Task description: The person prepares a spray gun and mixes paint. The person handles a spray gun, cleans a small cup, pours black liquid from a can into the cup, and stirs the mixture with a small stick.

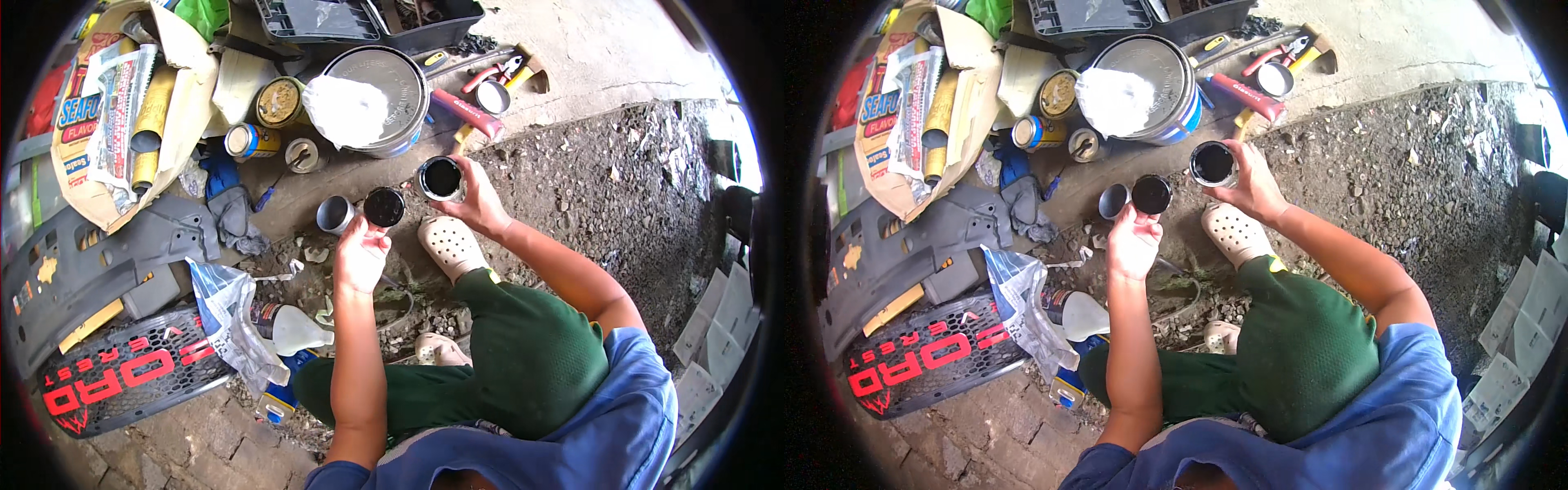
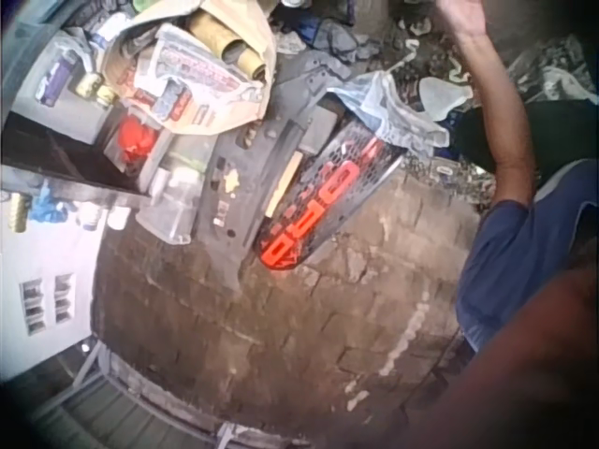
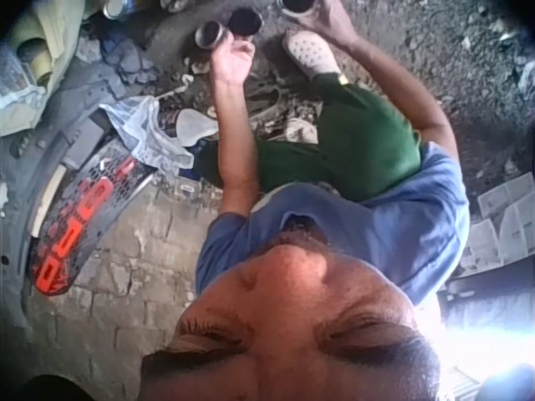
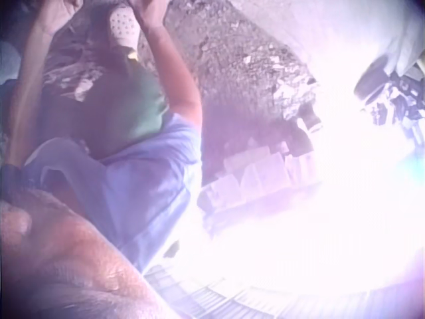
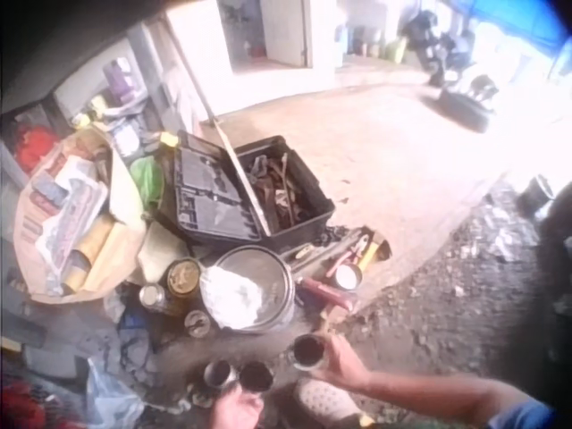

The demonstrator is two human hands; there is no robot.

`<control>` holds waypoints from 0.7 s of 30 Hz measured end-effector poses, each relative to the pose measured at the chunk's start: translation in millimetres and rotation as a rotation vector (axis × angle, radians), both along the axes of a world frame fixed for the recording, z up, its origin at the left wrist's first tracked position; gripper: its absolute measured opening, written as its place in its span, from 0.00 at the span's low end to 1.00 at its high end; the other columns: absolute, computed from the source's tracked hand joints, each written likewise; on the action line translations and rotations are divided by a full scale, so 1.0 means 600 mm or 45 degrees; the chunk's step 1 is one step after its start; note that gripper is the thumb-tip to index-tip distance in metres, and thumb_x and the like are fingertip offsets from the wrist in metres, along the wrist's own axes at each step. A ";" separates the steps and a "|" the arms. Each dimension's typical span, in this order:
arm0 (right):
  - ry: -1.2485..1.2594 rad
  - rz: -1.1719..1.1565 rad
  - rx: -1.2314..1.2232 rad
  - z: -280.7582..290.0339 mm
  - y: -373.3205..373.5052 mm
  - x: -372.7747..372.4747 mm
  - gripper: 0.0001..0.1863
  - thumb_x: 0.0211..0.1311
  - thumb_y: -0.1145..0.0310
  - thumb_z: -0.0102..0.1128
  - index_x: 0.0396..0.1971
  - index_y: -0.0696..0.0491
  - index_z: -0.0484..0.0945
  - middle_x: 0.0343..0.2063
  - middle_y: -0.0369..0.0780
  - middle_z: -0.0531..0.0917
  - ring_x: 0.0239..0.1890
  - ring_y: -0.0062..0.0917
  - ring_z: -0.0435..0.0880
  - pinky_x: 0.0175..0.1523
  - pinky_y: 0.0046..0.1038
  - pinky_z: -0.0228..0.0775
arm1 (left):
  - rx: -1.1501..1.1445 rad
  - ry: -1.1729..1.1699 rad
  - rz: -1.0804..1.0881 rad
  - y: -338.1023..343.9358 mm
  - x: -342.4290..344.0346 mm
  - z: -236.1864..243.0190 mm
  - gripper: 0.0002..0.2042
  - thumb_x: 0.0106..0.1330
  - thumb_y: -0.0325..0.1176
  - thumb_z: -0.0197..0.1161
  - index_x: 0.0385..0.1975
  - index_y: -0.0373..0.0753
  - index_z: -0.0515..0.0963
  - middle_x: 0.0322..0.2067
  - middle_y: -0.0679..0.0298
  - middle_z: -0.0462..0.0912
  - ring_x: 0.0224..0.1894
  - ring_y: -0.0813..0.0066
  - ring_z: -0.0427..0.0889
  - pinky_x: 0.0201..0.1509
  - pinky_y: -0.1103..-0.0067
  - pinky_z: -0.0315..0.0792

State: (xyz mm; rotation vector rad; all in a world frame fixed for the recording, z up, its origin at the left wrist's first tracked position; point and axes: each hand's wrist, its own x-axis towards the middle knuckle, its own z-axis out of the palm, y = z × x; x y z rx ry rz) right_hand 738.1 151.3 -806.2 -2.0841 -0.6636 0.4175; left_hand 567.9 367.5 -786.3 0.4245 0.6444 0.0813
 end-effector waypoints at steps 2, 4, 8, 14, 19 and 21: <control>-0.053 -0.001 0.025 0.023 -0.007 0.005 0.46 0.48 0.55 0.81 0.65 0.56 0.66 0.54 0.51 0.77 0.60 0.47 0.75 0.67 0.44 0.66 | -0.038 -0.092 0.001 -0.005 -0.004 0.001 0.11 0.76 0.39 0.59 0.51 0.43 0.81 0.48 0.66 0.86 0.45 0.74 0.80 0.44 0.76 0.75; -0.169 0.041 0.058 0.035 -0.011 0.005 0.45 0.45 0.62 0.84 0.64 0.55 0.68 0.55 0.47 0.77 0.60 0.39 0.77 0.68 0.38 0.68 | -0.019 -0.121 0.028 -0.001 -0.004 0.007 0.11 0.76 0.39 0.59 0.51 0.43 0.81 0.48 0.66 0.86 0.44 0.74 0.80 0.43 0.76 0.75; -0.115 0.094 0.001 0.069 -0.029 0.009 0.45 0.44 0.63 0.84 0.63 0.56 0.68 0.55 0.47 0.78 0.59 0.40 0.77 0.68 0.39 0.67 | -0.004 -0.073 0.171 0.042 -0.017 0.022 0.09 0.75 0.39 0.60 0.46 0.42 0.81 0.42 0.66 0.86 0.42 0.73 0.80 0.43 0.75 0.74; -0.056 0.137 0.044 0.088 0.000 0.008 0.45 0.47 0.59 0.82 0.64 0.58 0.67 0.53 0.51 0.78 0.59 0.46 0.76 0.67 0.43 0.68 | -0.065 -0.375 0.350 0.143 -0.085 0.011 0.13 0.77 0.36 0.56 0.53 0.37 0.78 0.47 0.61 0.85 0.49 0.69 0.80 0.49 0.73 0.75; -0.136 0.116 -0.002 0.072 0.006 0.015 0.47 0.46 0.60 0.83 0.65 0.57 0.66 0.54 0.50 0.76 0.59 0.46 0.76 0.67 0.43 0.68 | -0.001 -0.153 0.587 0.210 -0.156 -0.061 0.13 0.77 0.35 0.57 0.54 0.35 0.79 0.48 0.59 0.86 0.49 0.65 0.82 0.50 0.71 0.76; -0.083 0.166 -0.006 0.070 0.018 0.014 0.47 0.46 0.60 0.83 0.65 0.57 0.65 0.54 0.50 0.76 0.59 0.46 0.76 0.66 0.43 0.69 | -0.033 -0.086 0.644 0.233 -0.175 -0.095 0.13 0.78 0.35 0.56 0.54 0.35 0.78 0.48 0.60 0.85 0.49 0.66 0.82 0.49 0.71 0.76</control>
